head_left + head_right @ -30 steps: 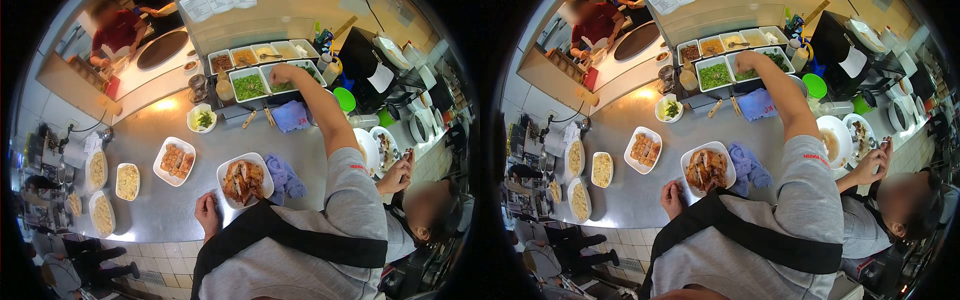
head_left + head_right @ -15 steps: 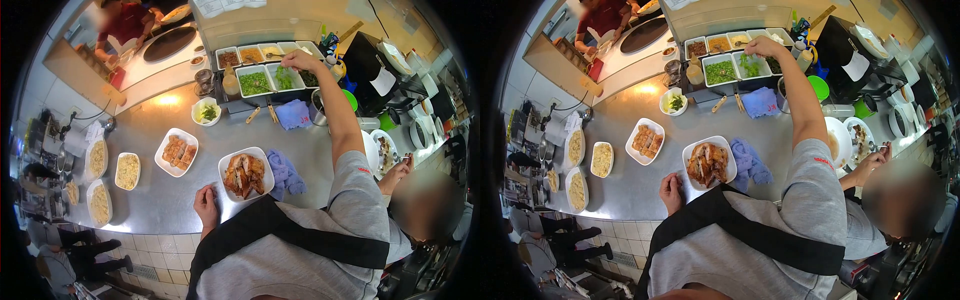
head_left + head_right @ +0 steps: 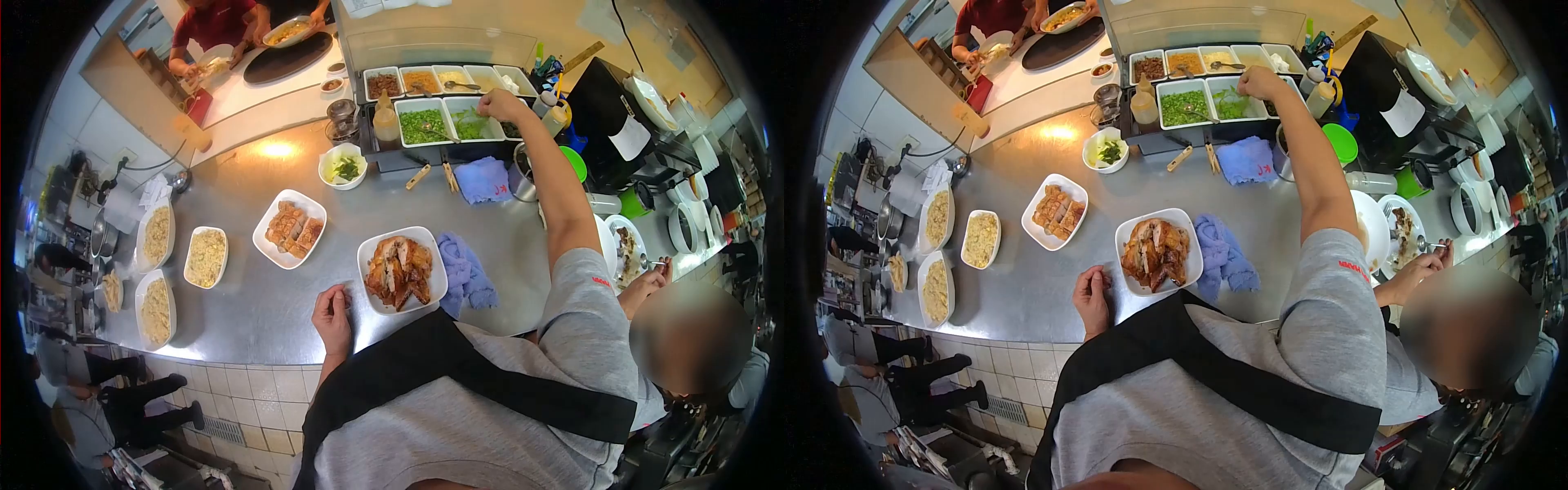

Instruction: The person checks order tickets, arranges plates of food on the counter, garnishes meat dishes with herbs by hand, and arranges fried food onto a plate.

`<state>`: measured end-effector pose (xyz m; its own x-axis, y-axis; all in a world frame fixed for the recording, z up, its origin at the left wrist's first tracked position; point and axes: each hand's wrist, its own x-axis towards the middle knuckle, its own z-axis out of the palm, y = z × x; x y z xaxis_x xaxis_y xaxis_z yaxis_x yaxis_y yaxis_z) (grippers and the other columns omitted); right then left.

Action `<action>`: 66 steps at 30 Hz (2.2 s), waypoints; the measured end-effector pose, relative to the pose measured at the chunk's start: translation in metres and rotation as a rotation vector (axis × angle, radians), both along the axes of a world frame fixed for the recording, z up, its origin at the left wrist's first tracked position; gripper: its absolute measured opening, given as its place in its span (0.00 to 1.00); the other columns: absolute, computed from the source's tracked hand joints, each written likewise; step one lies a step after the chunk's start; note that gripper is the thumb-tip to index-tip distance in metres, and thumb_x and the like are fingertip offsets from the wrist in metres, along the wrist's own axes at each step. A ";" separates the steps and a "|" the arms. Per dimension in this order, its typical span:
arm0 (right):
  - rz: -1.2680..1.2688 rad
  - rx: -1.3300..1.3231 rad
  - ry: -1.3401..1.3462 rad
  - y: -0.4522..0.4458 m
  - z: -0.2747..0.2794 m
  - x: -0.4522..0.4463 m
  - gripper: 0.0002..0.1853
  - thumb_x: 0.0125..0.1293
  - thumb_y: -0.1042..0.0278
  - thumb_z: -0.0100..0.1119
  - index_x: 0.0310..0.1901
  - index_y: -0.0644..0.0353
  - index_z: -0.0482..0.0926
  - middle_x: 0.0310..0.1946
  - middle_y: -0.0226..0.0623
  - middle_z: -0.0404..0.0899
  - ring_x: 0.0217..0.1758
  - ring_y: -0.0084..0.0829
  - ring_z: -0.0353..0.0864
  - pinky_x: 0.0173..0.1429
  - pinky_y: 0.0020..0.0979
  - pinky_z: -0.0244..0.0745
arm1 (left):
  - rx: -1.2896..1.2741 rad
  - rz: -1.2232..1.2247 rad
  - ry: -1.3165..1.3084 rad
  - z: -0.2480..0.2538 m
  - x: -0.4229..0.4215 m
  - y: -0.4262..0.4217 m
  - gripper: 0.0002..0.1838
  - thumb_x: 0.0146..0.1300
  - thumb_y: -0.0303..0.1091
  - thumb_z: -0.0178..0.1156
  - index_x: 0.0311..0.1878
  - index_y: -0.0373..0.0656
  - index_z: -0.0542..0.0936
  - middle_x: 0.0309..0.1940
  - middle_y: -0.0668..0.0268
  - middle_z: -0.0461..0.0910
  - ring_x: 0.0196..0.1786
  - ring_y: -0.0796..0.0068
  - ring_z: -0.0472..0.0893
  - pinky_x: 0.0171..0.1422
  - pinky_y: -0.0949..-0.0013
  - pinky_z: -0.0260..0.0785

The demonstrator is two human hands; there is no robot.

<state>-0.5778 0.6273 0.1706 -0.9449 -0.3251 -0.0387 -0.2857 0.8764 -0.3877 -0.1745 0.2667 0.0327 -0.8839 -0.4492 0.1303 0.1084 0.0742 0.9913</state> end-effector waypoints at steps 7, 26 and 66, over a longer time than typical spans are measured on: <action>-0.013 0.253 0.174 0.000 -0.015 0.000 0.11 0.52 0.68 0.59 0.38 0.57 0.82 0.35 0.45 0.82 0.40 0.43 0.81 0.45 0.37 0.75 | -0.017 -0.008 0.001 0.002 0.001 0.000 0.07 0.66 0.25 0.53 0.42 0.34 0.79 0.31 0.67 0.74 0.33 0.81 0.73 0.39 0.77 0.66; 0.088 0.643 0.544 -0.037 -0.047 0.004 0.09 0.56 0.70 0.52 0.30 0.58 0.84 0.35 0.44 0.82 0.37 0.39 0.84 0.36 0.40 0.79 | -0.112 0.024 0.013 -0.002 0.000 -0.002 0.07 0.66 0.26 0.54 0.41 0.35 0.79 0.30 0.68 0.74 0.31 0.81 0.73 0.37 0.77 0.66; 0.110 0.122 0.490 -0.016 0.046 0.077 0.06 0.55 0.68 0.57 0.30 0.61 0.78 0.30 0.44 0.79 0.37 0.46 0.79 0.41 0.42 0.73 | -1.066 -0.373 0.428 0.143 -0.336 0.182 0.07 0.53 0.35 0.62 0.34 0.45 0.85 0.29 0.55 0.79 0.34 0.53 0.79 0.41 0.56 0.72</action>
<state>-0.5011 0.6109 0.2164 -0.8220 -0.4442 0.3562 -0.5011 0.8615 -0.0822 -0.5109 0.4484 0.1753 -0.7309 0.3363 0.5939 0.6022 0.7273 0.3293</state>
